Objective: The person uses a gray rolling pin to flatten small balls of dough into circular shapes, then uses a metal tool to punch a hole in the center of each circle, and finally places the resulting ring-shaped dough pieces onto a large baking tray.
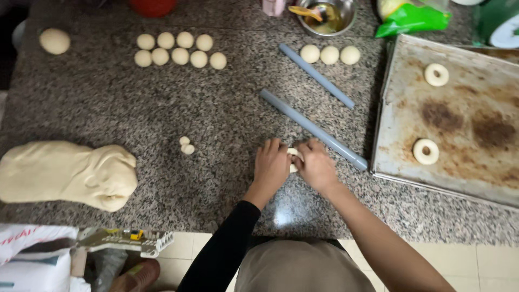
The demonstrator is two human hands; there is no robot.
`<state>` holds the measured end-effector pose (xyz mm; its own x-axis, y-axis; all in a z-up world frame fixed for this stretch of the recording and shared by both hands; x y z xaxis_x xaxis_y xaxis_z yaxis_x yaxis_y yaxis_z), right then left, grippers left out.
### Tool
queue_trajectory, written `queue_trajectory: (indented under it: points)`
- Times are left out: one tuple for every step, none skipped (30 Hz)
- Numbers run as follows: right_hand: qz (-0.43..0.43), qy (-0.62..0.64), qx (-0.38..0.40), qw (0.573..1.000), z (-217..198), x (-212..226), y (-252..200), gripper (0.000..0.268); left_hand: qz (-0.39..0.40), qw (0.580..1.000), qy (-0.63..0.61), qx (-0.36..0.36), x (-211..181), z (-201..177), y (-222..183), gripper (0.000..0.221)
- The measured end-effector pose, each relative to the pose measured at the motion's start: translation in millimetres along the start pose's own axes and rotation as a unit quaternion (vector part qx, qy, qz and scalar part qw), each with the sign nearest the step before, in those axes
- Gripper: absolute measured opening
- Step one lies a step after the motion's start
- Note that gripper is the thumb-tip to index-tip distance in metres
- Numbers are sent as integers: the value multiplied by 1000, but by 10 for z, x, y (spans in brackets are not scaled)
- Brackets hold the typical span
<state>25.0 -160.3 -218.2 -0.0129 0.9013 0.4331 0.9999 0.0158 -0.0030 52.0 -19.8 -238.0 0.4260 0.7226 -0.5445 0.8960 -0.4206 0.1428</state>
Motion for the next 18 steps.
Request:
queue_trajectory:
  points:
    - [1, -5, -4, 1000, 0, 19, 14, 26, 4, 1000, 13, -6, -26, 14, 20, 23]
    - [1, -8, -8, 1000, -4, 25, 24, 25, -17, 1000, -8, 13, -20, 27, 33, 21]
    - [33, 24, 36, 999, 9, -6, 33, 22, -39, 998, -29, 32, -1, 33, 41, 18]
    - [65, 57, 82, 993, 22, -42, 31, 20, -62, 996, -50, 52, 26, 40, 31, 15]
    - [96, 90, 127, 983, 40, -73, 8, 18, -51, 994, -81, 55, 54, 31, 12, 15]
    - [96, 153, 123, 976, 24, -94, -33, 25, -42, 991, -113, 58, 94, 23, -27, 16]
    - [96, 215, 119, 964, 1, -121, -80, 32, -34, 987, -145, 61, 120, 32, -60, 18]
    - [92, 278, 113, 950, -11, -135, -94, 39, -38, 981, -182, 61, 150, 50, -64, 22]
    - [83, 243, 124, 959, -14, -149, -89, 32, -43, 973, -218, 60, 173, 72, -67, 26]
    - [72, 208, 136, 966, -10, -160, -71, 24, -50, 964, -254, 59, 195, 91, -86, 30]
    - [60, 173, 148, 972, -7, -166, -73, 17, -34, 967, -250, 36, 197, 94, -95, 27]
    - [57, 181, 138, 972, -13, -168, -71, 17, -18, 969, -245, 11, 196, 87, -78, 24]
    - [54, 189, 127, 972, -19, -168, -77, 17, -2, 971, -240, -14, 187, 67, -68, 21]
    - [51, 197, 118, 972, -20, -163, -106, 18, -28, 970, -243, 16, 188, 64, -103, 20]
    - [20, 211, 113, 971, -34, -146, -146, 16, -53, 967, -245, 46, 182, 45, -154, 19]
    - [-13, 225, 108, 968, -65, -136, -177, 16, -78, 963, -247, 74, 172, 17, -178, 18]
    - [-45, 239, 102, 965, -111, -133, -215, 15, -70, 960, -262, 74, 135, -36, -222, 20]
    - [-13, 282, 120, 952, -136, -162, -238, 20, -60, 957, -275, 71, 104, -102, -283, 22]
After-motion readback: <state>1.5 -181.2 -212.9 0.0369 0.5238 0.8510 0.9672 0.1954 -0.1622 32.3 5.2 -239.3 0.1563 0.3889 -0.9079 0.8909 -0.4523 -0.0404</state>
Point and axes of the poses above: each hand's wrist, its own y-axis towards the middle knuckle, its own z-axis out of the palm, x = y × z, the point moved 3 cm from there along y, towards the middle knuckle, and after that the axes turned 2 degrees about -y, right-handed, at the moved point
